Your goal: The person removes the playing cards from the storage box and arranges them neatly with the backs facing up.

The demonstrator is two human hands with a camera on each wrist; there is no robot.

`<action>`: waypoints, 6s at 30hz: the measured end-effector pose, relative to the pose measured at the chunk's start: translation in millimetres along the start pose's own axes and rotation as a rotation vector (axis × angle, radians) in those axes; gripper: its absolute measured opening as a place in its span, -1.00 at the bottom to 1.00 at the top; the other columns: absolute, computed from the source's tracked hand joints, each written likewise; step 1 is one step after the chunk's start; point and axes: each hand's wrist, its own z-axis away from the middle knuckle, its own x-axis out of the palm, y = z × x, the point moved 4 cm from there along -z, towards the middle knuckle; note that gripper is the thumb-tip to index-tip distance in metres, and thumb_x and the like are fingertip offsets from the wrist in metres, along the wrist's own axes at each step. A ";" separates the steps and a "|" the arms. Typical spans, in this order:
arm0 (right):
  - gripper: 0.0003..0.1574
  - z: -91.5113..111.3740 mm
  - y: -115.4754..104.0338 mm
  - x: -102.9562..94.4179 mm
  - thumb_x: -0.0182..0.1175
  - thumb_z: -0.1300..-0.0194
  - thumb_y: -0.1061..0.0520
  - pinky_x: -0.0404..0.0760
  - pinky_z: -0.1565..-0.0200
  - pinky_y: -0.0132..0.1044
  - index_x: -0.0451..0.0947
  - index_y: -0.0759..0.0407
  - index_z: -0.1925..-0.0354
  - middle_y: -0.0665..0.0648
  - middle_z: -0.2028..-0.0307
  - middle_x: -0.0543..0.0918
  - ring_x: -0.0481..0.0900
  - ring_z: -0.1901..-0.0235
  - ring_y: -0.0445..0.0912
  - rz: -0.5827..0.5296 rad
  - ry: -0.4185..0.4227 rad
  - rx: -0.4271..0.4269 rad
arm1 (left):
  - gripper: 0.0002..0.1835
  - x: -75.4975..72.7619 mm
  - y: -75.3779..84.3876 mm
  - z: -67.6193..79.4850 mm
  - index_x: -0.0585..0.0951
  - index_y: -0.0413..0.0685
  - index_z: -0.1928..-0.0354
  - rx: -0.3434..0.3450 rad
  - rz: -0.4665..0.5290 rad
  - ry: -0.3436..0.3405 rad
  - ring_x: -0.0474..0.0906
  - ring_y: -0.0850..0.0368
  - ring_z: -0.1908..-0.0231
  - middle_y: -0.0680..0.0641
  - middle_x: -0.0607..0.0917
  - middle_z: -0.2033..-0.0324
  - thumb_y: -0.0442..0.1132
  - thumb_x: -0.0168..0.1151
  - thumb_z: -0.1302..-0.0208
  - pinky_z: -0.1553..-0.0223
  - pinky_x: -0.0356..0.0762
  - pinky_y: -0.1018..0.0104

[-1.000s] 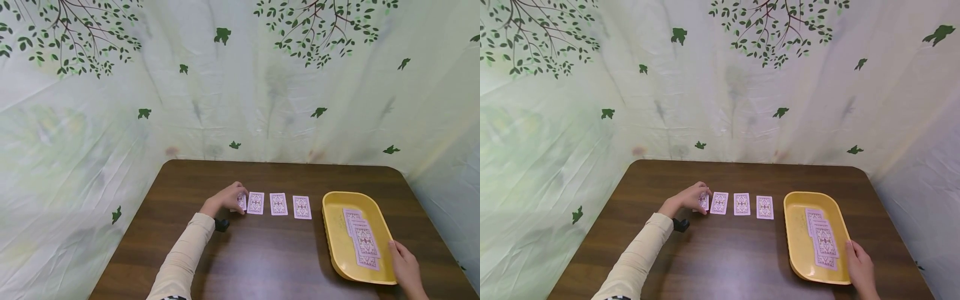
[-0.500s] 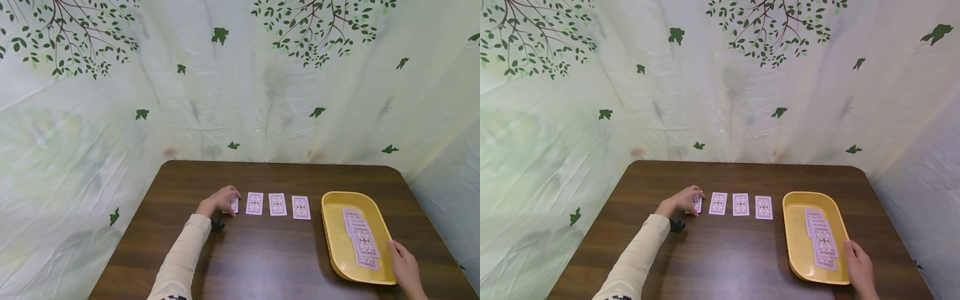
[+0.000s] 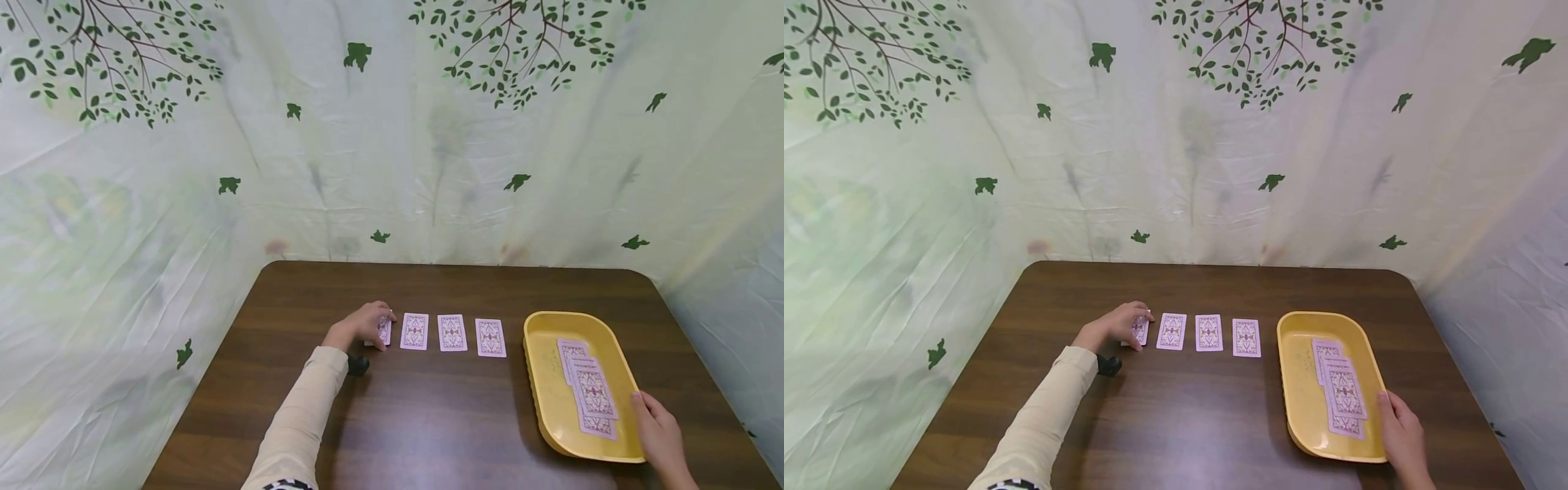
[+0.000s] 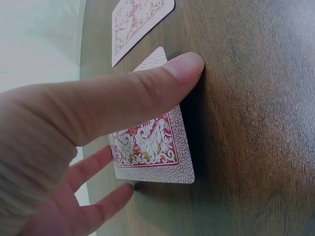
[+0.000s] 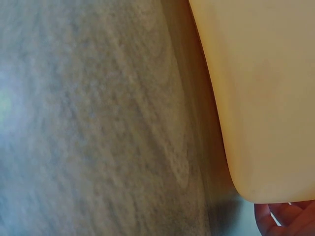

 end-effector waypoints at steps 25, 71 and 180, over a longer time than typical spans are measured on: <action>-0.24 -0.5 -0.8 0.5 -0.37 -0.45 -0.11 0.36 0.36 -0.27 0.13 0.53 -0.23 0.55 -0.04 0.33 0.43 0.30 0.08 0.012 -0.004 0.005 | -0.33 0.1 0.3 0.7 0.58 -0.11 0.02 -0.025 0.032 -0.009 0.28 -0.12 -0.11 -0.17 0.40 -0.09 -0.22 0.59 0.32 -0.13 0.20 0.08; -0.23 0.7 -0.7 -0.6 -0.36 -0.44 -0.13 0.40 0.43 -0.33 0.14 0.53 -0.23 0.56 -0.03 0.34 0.42 0.42 -0.11 0.002 -0.016 0.002 | -0.38 37.8 270.4 -59.4 0.33 0.09 -0.27 0.444 -0.141 0.053 0.26 0.31 -0.14 0.10 0.38 -0.16 0.10 0.17 -0.19 -0.08 0.16 0.53; -0.30 -1.1 0.8 -0.7 -0.34 -0.46 -0.06 0.30 0.14 -0.09 0.17 0.53 -0.20 0.56 -0.12 0.26 0.30 0.00 0.27 -0.068 0.018 -0.039 | -0.14 164.0 346.4 -118.3 0.15 0.30 -0.36 -0.045 -0.595 -0.043 -0.04 0.24 -0.30 0.13 0.09 -0.34 0.50 -0.19 -0.03 -0.18 0.03 0.16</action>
